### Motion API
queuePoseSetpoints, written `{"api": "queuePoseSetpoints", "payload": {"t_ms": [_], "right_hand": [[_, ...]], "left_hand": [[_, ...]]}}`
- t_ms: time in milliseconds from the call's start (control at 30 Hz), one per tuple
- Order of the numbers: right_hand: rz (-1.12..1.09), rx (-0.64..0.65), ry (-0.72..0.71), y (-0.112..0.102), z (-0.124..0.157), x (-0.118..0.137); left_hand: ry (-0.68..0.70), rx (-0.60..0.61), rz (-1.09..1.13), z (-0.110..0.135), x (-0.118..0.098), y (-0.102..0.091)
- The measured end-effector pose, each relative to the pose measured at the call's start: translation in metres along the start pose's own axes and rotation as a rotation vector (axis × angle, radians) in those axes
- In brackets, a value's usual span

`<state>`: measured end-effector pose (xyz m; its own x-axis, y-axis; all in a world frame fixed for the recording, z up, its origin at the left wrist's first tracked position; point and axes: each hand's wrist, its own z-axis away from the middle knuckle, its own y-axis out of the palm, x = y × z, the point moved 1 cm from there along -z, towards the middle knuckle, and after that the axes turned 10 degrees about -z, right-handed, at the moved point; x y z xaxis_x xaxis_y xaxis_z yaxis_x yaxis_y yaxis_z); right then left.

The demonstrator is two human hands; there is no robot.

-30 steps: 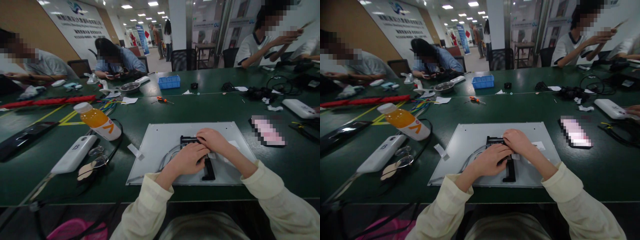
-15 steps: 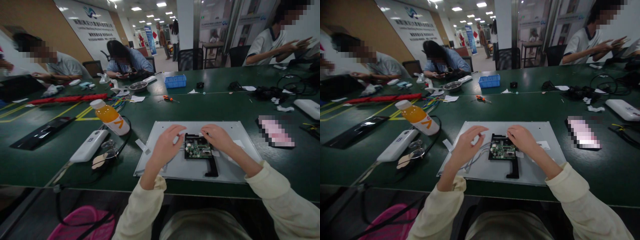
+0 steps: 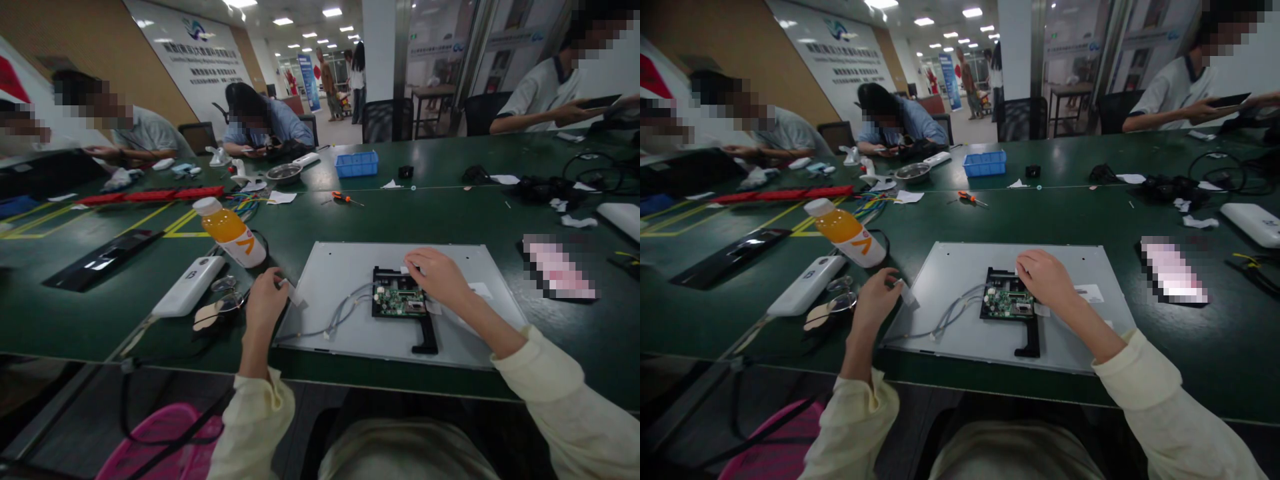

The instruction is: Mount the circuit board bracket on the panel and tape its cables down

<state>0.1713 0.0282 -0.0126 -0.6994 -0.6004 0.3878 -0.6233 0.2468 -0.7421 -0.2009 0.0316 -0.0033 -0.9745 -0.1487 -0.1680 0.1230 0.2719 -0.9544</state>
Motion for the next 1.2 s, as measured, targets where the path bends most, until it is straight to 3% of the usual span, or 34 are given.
{"api": "queuePoseSetpoints", "payload": {"t_ms": [233, 367, 500, 633, 767, 967, 1200], "right_hand": [[-0.011, -0.065, -0.014, -0.003, 0.0, -0.002], [-0.039, -0.11, -0.013, -0.005, 0.0, 0.0], [-0.072, -0.134, -0.023, -0.005, -0.002, 0.006], [-0.14, -0.084, -0.076, -0.002, -0.001, 0.023], [-0.196, 0.057, -0.19, 0.004, 0.002, 0.052], [-0.242, 0.278, -0.428, 0.012, 0.011, 0.094], [-0.248, 0.438, -0.523, 0.023, 0.019, 0.107]], "left_hand": [[0.029, -0.072, 0.095, 0.001, -0.008, -0.014], [0.003, -0.161, 0.462, 0.01, -0.023, -0.04], [-0.039, -0.095, 0.775, 0.022, -0.043, -0.058], [0.002, 0.014, 0.791, 0.034, -0.058, -0.045], [0.047, 0.087, 0.675, 0.047, -0.068, -0.023], [0.051, 0.061, 0.543, 0.06, -0.08, -0.014], [0.077, 0.026, 0.496, 0.065, -0.086, -0.003]]}}
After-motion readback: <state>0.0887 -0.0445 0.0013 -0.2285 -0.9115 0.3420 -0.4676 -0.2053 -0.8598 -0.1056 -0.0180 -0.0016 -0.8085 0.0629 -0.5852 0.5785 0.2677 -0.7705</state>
